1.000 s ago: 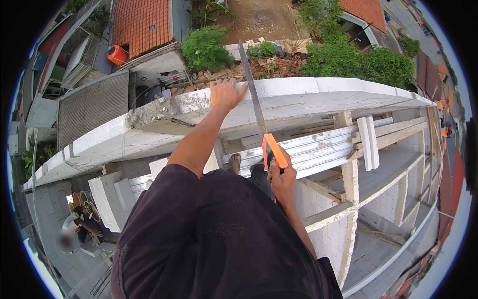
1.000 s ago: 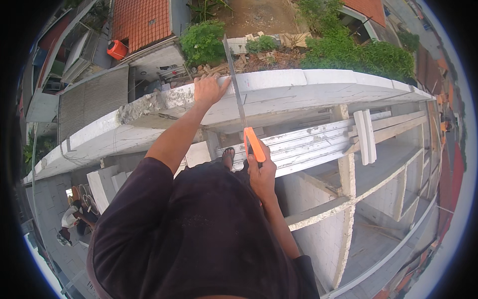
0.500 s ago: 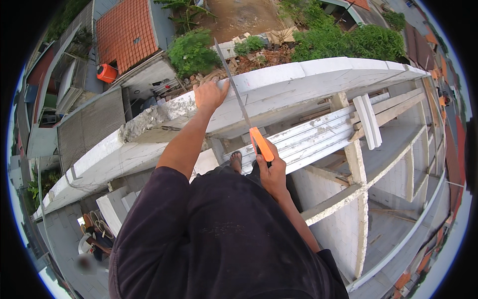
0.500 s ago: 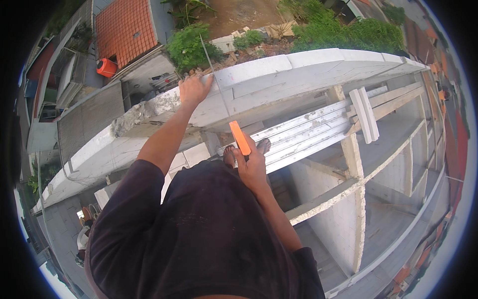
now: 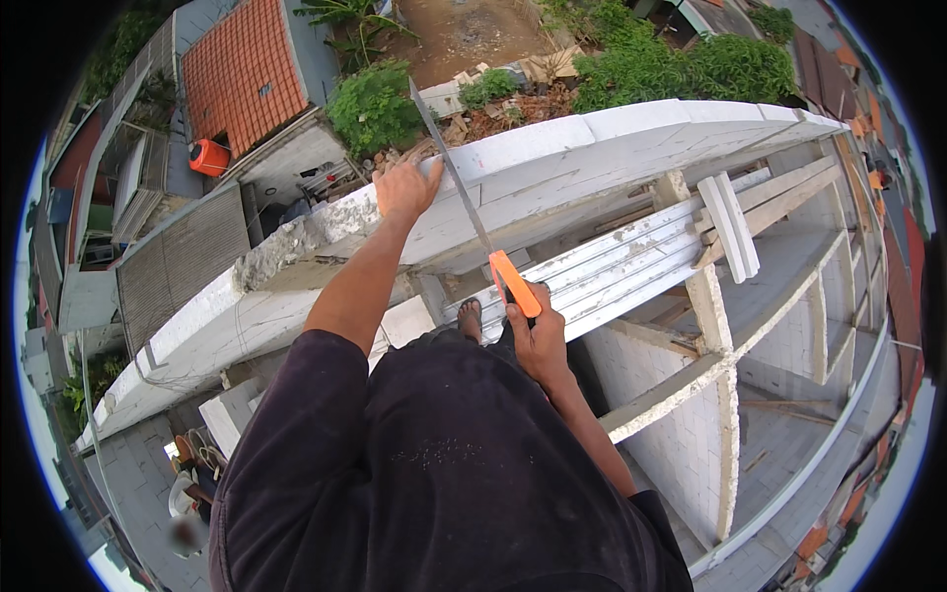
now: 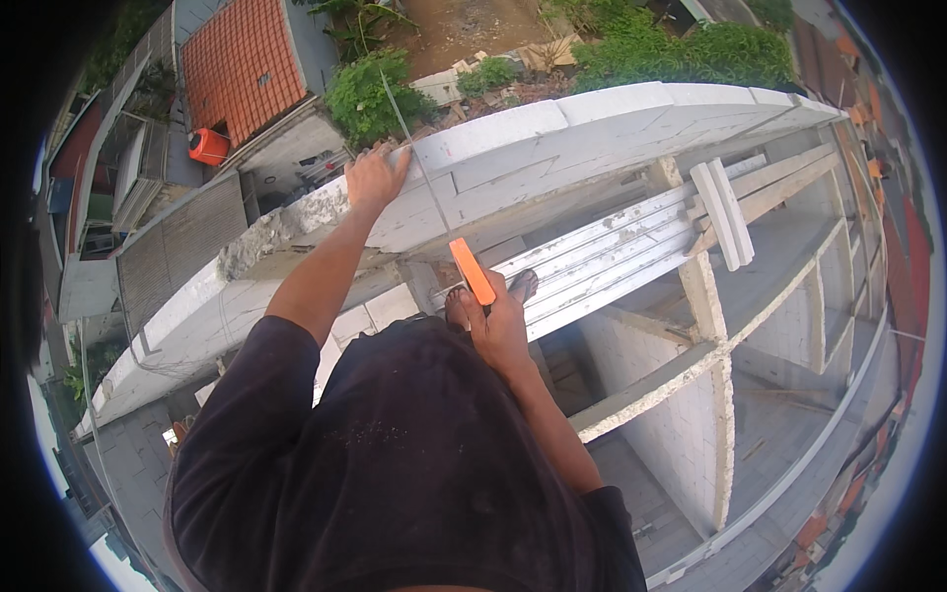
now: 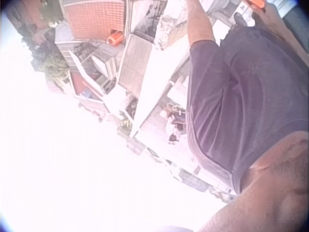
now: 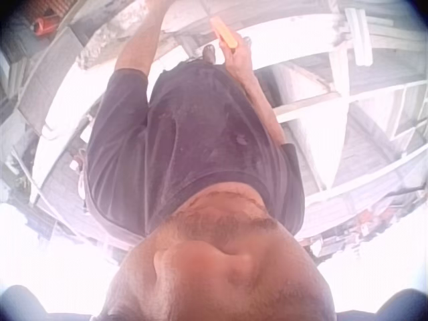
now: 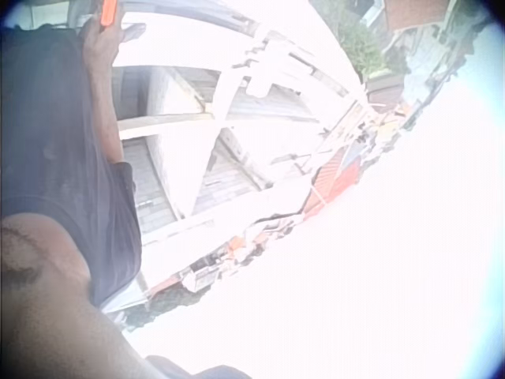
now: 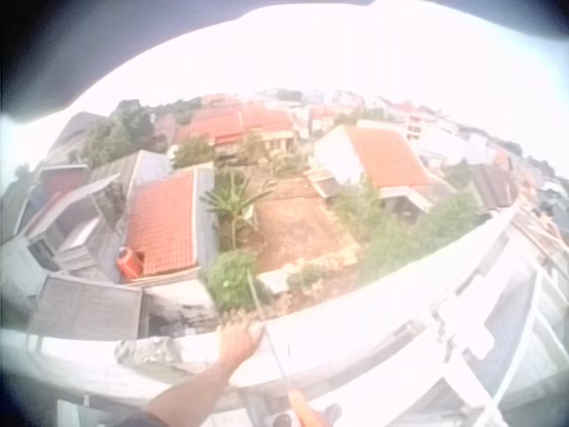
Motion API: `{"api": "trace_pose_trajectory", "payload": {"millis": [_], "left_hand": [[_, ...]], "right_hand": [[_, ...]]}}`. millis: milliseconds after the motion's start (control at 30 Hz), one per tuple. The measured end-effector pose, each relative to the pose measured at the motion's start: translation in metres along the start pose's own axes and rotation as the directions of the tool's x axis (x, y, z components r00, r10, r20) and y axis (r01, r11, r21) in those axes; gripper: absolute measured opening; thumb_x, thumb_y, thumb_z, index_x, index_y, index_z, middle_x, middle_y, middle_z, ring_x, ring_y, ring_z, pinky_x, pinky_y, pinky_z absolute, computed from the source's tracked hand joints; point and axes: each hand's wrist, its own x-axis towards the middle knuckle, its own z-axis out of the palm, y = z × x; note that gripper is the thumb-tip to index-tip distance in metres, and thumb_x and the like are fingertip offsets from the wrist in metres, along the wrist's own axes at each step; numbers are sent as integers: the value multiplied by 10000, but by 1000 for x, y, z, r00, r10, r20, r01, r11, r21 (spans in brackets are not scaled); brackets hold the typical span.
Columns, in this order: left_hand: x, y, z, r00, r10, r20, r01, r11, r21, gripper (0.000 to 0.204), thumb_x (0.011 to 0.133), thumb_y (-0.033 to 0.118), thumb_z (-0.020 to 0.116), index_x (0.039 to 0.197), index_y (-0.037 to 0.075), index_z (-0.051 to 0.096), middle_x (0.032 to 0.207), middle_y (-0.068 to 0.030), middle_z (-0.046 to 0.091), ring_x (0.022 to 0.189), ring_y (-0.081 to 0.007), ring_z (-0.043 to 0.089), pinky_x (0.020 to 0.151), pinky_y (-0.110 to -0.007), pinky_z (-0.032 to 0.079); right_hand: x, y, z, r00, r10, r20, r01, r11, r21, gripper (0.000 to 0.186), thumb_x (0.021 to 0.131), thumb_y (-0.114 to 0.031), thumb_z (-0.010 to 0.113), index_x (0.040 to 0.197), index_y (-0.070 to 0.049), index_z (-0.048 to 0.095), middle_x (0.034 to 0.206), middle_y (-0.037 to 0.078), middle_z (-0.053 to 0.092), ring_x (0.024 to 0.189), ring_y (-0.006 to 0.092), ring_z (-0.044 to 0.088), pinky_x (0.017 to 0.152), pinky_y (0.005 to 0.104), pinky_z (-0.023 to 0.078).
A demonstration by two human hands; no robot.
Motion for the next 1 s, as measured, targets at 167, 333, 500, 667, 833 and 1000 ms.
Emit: {"api": "trace_pose_trajectory", "payload": {"millis": [167,333,500,667,833,1000], "left_hand": [[2,-5,9,999,-3,-43,4,1000,27,669,1034,647,511,1392,121,717,1177,-210,774,1227,-362,680,1065,-535,450],[1,-5,12,996,32,-80,-33,999,-14,653,1035,641,511,1395,137,715,1152,-207,779,1215,-362,684,1054,-527,449],[2,-4,10,999,20,-44,-22,999,-27,664,1028,647,507,1340,110,742,1137,-198,787,1216,-360,682,1065,-530,435],[1,-7,14,995,23,-99,-28,998,-50,696,1022,654,496,1244,59,781,1095,-204,793,1216,-367,678,1052,-535,429],[2,-4,11,996,30,-85,-34,998,-49,696,1026,651,496,1267,57,767,1133,-202,788,1211,-375,681,1051,-535,434],[1,-8,11,998,18,-52,-21,998,-53,700,1030,663,495,1284,66,758,1176,-192,782,1231,-372,672,1059,-531,430]], "right_hand": [[-10,-7,-2,988,153,22,-154,987,54,319,1071,-241,652,1245,25,630,1054,250,733,1014,457,709,899,486,533],[3,3,5,998,66,9,-66,998,-23,258,1074,-212,639,1159,31,614,914,201,682,838,352,671,794,428,526],[6,0,2,991,132,35,-132,991,-20,294,1058,-236,662,1171,31,617,945,230,713,890,464,705,762,502,532],[-22,-2,-14,973,222,66,-226,971,79,283,1052,-231,663,1172,20,612,981,234,715,891,459,681,774,509,518],[18,2,8,992,119,30,-118,992,-39,265,1078,-236,639,1112,25,612,861,178,658,778,286,616,746,409,487],[1,6,9,996,87,-20,-87,996,8,270,1057,-241,656,1152,9,624,925,223,722,832,434,694,807,475,532]]}}
